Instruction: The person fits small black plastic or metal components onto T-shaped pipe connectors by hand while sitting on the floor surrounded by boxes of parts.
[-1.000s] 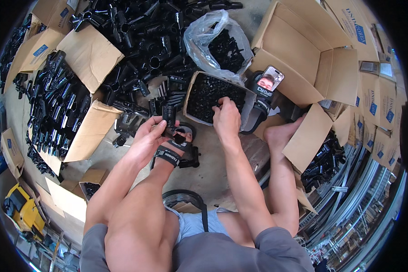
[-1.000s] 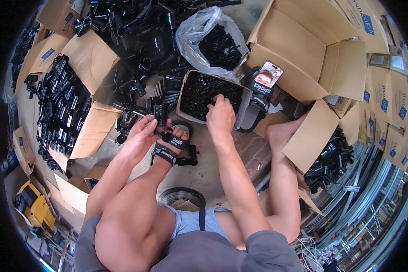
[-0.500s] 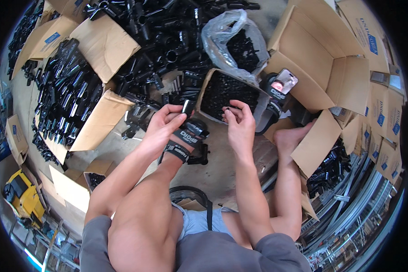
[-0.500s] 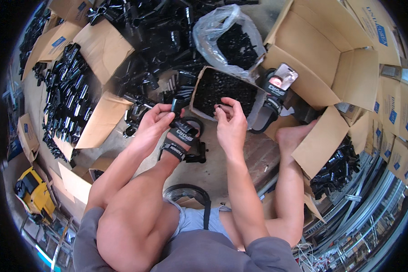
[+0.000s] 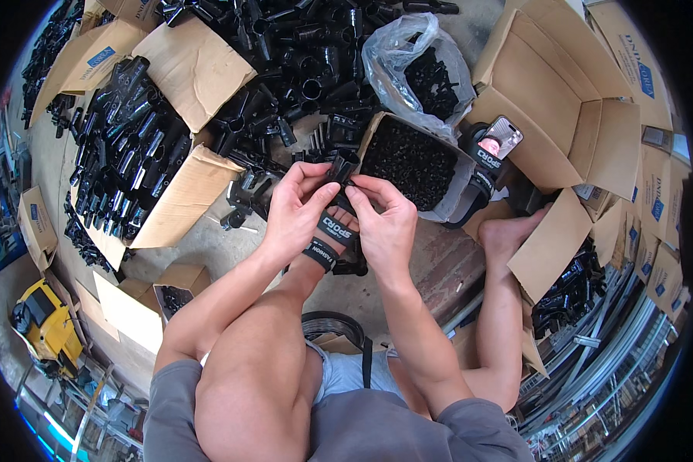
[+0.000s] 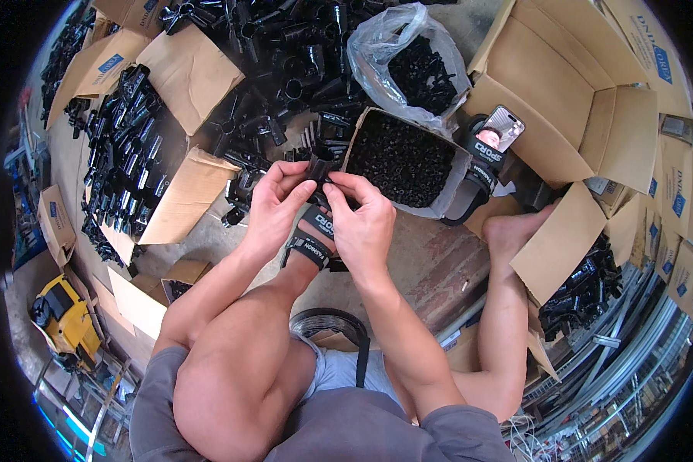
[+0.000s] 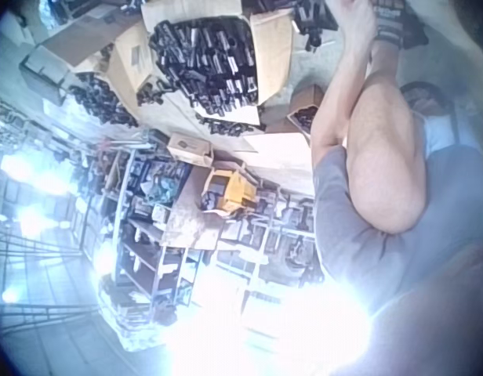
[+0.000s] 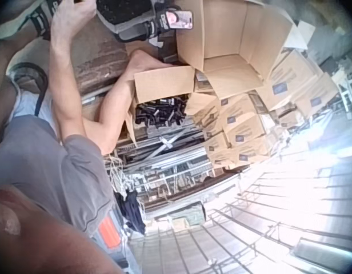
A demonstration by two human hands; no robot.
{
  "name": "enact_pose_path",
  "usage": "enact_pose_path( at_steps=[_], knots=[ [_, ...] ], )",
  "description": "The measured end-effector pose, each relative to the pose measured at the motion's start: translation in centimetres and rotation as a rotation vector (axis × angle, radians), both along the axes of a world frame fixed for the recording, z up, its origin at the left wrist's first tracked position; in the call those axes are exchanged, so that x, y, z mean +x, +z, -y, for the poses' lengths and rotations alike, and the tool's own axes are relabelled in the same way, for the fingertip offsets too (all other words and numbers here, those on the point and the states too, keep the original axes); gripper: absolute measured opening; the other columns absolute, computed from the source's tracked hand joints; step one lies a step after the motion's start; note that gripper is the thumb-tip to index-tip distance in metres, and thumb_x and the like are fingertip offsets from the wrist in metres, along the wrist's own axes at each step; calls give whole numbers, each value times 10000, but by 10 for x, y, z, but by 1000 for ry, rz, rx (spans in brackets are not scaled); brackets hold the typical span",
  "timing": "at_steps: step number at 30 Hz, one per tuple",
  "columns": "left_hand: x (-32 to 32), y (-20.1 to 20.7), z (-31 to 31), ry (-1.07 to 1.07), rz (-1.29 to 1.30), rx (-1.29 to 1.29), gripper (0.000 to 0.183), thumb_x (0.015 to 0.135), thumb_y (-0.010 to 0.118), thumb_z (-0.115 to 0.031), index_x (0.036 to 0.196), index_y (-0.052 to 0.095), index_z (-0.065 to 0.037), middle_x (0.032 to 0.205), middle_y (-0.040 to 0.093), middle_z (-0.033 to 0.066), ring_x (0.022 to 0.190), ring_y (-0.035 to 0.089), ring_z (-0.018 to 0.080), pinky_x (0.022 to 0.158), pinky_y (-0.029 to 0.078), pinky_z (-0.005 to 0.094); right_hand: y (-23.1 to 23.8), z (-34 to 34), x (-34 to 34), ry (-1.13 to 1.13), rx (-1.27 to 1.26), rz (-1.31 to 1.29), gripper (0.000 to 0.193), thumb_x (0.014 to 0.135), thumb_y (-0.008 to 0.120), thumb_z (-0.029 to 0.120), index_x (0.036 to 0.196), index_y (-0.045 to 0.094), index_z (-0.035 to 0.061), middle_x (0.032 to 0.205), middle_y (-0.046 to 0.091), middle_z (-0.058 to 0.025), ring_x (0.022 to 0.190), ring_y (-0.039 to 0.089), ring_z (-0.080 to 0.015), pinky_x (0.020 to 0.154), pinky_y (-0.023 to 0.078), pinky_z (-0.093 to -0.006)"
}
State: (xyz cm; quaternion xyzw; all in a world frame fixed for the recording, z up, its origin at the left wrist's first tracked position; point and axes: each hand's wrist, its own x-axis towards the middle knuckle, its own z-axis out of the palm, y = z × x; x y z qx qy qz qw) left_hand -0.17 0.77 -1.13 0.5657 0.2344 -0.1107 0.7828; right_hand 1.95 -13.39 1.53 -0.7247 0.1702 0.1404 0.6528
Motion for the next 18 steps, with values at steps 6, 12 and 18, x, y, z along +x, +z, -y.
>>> enact_pose_path(
  at_steps=[6, 12, 18],
  knots=[
    [-1, 0, 1, 13, -2, 26, 281, 988, 655, -29, 1239, 549, 41, 1152, 706, 135, 1059, 649, 129, 937, 525, 279, -14, -4, -10, -58, -23, 6, 177, 894, 772, 71, 1056, 773, 1, 990, 716, -156, 780, 721, -168, 648, 619, -291],
    [-2, -3, 3, 19, 0, 29, 281, 979, 658, -6, 1237, 555, 37, 1155, 706, 138, 1061, 656, 136, 935, 529, 277, -15, -7, -13, -38, -248, 152, 143, 856, 787, 108, 979, 783, 35, 996, 717, -123, 946, 678, -258, 814, 547, -368],
    [-4, -5, 2, 2, 15, 70, 281, 971, 664, 6, 1228, 559, 43, 1175, 702, 142, 1094, 656, 144, 958, 523, 281, -19, -9, -17, -64, -229, 110, 143, 878, 768, 128, 979, 767, 27, 1006, 714, -127, 984, 668, -290, 875, 521, -390]
  ],
)
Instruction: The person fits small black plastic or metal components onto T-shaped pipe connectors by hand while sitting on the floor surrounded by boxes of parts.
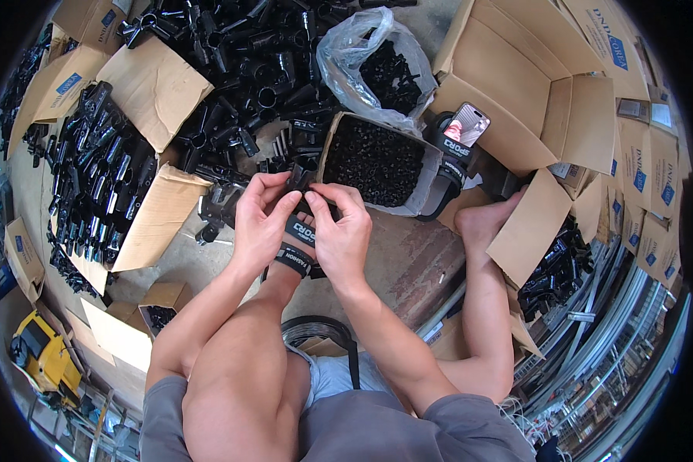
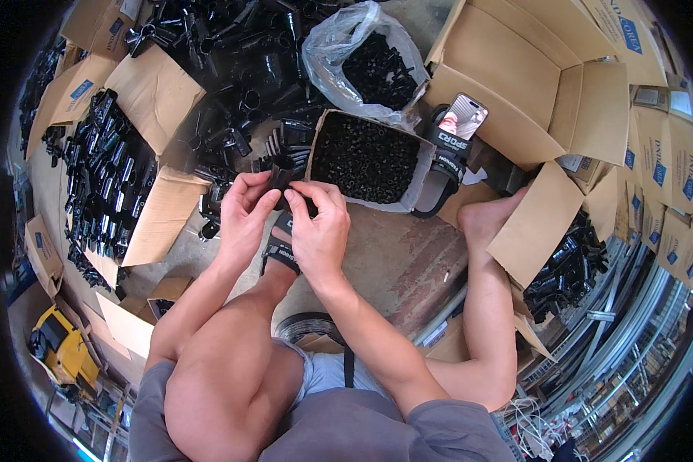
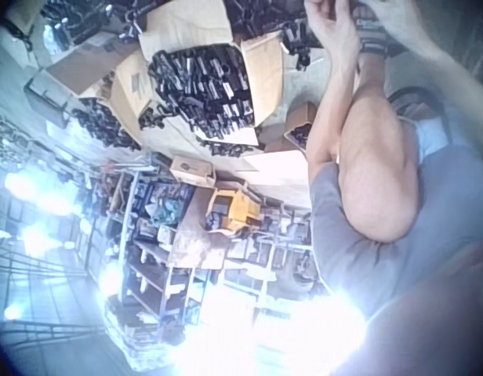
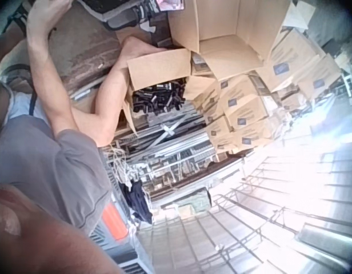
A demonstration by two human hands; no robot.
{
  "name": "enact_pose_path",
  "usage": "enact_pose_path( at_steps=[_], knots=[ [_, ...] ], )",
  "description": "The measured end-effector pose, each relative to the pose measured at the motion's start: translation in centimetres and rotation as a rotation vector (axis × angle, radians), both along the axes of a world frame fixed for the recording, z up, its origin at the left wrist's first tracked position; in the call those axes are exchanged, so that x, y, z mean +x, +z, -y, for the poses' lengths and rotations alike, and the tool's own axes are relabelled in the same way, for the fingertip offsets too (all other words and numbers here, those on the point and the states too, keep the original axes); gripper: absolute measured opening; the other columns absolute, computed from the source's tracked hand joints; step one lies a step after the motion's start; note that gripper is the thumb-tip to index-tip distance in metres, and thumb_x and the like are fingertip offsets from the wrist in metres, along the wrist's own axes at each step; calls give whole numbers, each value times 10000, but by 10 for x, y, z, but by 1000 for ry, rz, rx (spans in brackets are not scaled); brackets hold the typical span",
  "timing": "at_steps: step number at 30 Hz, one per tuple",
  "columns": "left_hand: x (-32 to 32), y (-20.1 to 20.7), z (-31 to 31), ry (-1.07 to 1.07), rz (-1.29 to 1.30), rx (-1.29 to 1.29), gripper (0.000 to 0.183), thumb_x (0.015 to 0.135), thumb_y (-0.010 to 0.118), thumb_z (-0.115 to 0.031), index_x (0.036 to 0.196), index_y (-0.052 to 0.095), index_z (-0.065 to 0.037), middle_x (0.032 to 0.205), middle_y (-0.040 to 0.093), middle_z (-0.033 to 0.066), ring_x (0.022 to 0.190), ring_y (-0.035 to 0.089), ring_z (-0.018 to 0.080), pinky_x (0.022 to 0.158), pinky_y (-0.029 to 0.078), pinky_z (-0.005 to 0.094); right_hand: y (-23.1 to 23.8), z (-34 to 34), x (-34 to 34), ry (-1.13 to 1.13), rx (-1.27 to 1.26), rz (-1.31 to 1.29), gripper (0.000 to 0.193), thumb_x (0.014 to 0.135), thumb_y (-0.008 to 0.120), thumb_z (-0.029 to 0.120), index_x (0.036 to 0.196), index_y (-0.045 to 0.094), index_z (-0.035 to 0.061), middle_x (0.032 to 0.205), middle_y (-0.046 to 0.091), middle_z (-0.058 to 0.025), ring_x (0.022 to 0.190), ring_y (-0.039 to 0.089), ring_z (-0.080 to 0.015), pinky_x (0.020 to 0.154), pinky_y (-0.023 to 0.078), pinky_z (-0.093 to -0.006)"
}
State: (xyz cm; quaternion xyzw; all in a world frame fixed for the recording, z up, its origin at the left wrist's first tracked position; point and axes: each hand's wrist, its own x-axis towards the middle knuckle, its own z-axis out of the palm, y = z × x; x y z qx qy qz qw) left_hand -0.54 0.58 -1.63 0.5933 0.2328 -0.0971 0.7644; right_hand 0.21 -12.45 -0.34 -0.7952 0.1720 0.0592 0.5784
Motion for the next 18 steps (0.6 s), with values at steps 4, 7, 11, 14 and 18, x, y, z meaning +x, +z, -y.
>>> enact_pose_path(
  at_steps=[4, 7, 11, 14, 18],
  knots=[
    [0, 3, 1, -40, -24, 45, 291, 968, 672, -5, 1231, 557, 46, 1174, 702, 146, 1098, 655, 148, 959, 521, 282, -4, 1, -2, -25, 30, -12, 150, 894, 753, 136, 989, 760, 20, 1015, 713, -133, 987, 673, -303, 876, 522, -395],
    [1, 3, 0, -42, -19, 59, 292, 967, 673, -6, 1230, 556, 49, 1172, 703, 148, 1098, 656, 148, 955, 522, 282, -5, 1, 0, 0, -12, 11, 147, 901, 744, 143, 980, 755, 20, 1008, 711, -135, 978, 670, -312, 860, 520, -404],
    [1, 2, 1, -30, -5, 51, 289, 966, 670, -1, 1226, 556, 51, 1165, 704, 148, 1091, 660, 152, 949, 524, 281, -3, 0, 0, 54, -120, 70, 139, 919, 723, 164, 964, 736, 32, 985, 702, -121, 953, 653, -319, 849, 493, -427],
    [1, 5, 1, -28, 10, 70, 287, 965, 670, 2, 1223, 556, 52, 1164, 704, 146, 1083, 663, 151, 942, 528, 281, -2, 0, 1, 97, -213, 116, 134, 921, 716, 170, 964, 723, 43, 975, 699, -108, 954, 642, -317, 872, 467, -432],
    [-1, 1, -1, -63, -12, 69, 283, 964, 670, 3, 1219, 558, 53, 1163, 705, 145, 1078, 663, 149, 936, 531, 281, -6, 2, 1, 117, -212, 163, 134, 911, 719, 162, 973, 722, 43, 988, 703, -103, 979, 640, -312, 896, 455, -430]
  ],
)
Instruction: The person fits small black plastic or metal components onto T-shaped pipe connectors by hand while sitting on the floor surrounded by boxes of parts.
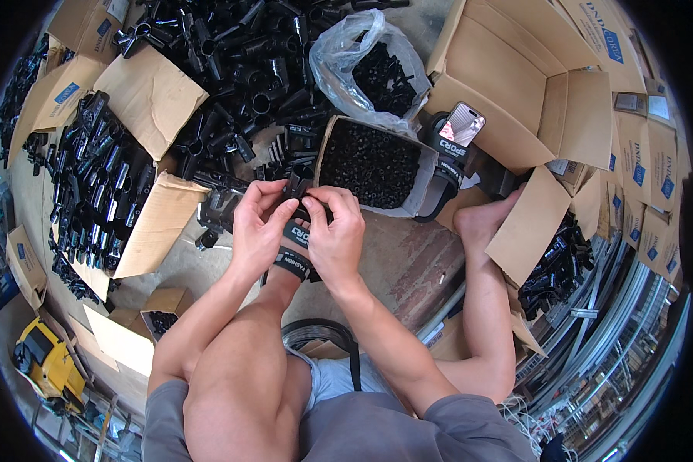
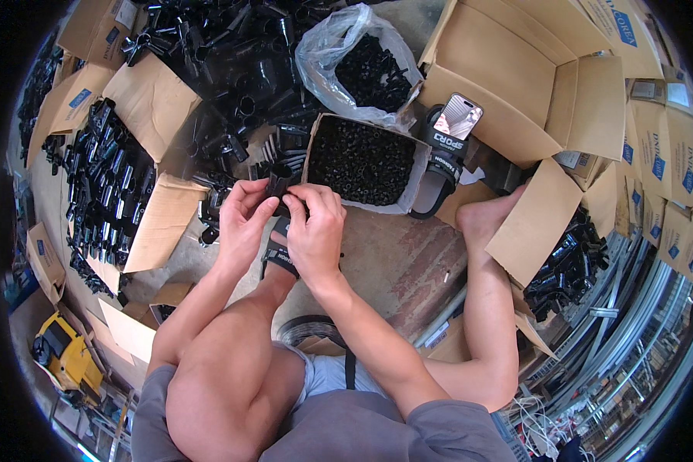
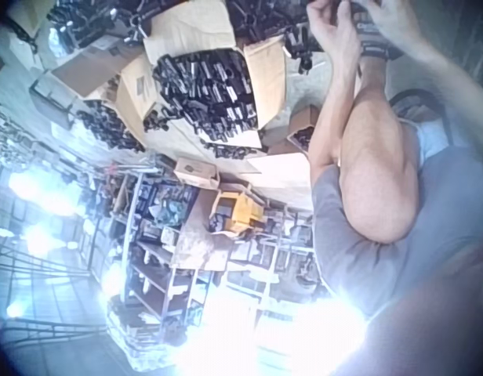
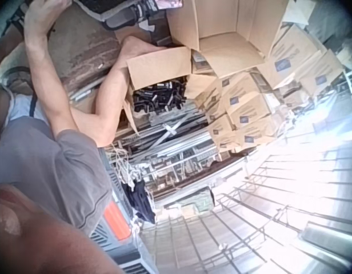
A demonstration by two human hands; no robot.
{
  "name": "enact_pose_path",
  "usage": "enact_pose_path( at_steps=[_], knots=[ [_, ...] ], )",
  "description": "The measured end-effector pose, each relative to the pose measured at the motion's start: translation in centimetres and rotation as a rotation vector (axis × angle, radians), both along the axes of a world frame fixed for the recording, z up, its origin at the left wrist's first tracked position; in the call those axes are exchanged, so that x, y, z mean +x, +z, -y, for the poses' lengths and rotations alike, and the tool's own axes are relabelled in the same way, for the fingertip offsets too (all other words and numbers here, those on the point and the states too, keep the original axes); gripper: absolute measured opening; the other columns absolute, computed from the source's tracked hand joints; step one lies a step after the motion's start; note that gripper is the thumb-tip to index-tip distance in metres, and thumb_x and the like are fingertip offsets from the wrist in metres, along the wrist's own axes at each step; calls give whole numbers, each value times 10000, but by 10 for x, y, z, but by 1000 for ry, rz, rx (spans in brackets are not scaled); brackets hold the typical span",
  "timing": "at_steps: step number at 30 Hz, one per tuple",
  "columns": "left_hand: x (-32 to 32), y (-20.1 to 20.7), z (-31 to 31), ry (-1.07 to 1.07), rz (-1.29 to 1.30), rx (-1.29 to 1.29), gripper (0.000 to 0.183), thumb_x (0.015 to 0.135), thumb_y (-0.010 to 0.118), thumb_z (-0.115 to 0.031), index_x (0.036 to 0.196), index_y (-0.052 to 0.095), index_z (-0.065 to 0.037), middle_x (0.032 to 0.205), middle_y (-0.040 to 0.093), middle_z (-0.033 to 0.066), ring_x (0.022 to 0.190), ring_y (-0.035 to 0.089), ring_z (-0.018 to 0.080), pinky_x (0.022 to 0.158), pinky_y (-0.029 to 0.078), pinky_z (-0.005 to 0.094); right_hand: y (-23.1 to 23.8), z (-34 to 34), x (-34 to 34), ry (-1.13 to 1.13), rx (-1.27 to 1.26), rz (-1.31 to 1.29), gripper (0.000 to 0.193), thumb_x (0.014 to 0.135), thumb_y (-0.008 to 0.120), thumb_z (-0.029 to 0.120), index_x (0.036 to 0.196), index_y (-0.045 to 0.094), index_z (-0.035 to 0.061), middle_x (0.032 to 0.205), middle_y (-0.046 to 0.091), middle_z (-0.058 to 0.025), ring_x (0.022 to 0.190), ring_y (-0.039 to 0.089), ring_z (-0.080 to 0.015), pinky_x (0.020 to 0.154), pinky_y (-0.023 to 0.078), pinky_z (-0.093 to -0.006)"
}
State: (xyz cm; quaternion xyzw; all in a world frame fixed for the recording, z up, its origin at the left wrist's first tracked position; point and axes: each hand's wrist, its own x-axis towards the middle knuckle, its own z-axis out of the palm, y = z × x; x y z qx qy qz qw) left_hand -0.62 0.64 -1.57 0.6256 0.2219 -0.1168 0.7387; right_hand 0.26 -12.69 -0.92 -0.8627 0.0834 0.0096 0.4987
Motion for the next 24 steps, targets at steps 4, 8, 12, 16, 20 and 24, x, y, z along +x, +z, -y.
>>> enact_pose_path(
  at_steps=[4, 8, 12, 16, 20, 24],
  knots=[
    [0, 1, 2, 24, 2, -19, 281, 962, 675, -1, 1214, 562, 52, 1156, 708, 142, 1073, 663, 147, 933, 531, 278, 3, -2, -2, -47, 50, -36, 126, 908, 716, 152, 959, 728, 37, 994, 707, -104, 976, 644, -316, 889, 460, -428],
    [1, 1, 3, 27, 17, -11, 285, 963, 678, -4, 1217, 562, 50, 1155, 708, 142, 1074, 663, 146, 939, 526, 277, 2, -3, -3, -76, 73, -71, 130, 926, 706, 163, 947, 733, 37, 982, 706, -105, 962, 646, -312, 879, 461, -424],
    [1, -1, 2, 33, 27, -13, 285, 964, 678, -5, 1218, 561, 51, 1156, 707, 144, 1081, 660, 146, 946, 524, 278, -1, -4, -3, -49, 39, -60, 156, 939, 701, 192, 941, 734, 40, 979, 703, -102, 956, 641, -305, 874, 457, -423],
    [1, 2, 2, 29, 27, -12, 283, 967, 676, -6, 1219, 561, 53, 1163, 704, 146, 1089, 657, 147, 947, 524, 280, -1, -5, -3, -44, 14, -51, 181, 948, 693, 215, 937, 737, 40, 987, 701, -101, 955, 633, -302, 875, 449, -421],
    [1, 2, 1, 33, 4, -19, 283, 970, 665, 5, 1228, 557, 53, 1172, 701, 147, 1088, 658, 148, 946, 527, 280, 1, -2, 0, 17, -32, -2, 169, 935, 706, 196, 960, 740, 32, 1000, 703, -111, 968, 642, -312, 881, 467, -424],
    [2, 4, 0, 45, -9, -26, 284, 973, 657, 9, 1234, 553, 53, 1174, 701, 146, 1087, 658, 147, 947, 526, 279, 7, -1, 2, 26, 104, -109, 154, 899, 737, 141, 973, 732, 6, 1005, 703, -129, 985, 663, -332, 875, 513, -420]
  ],
)
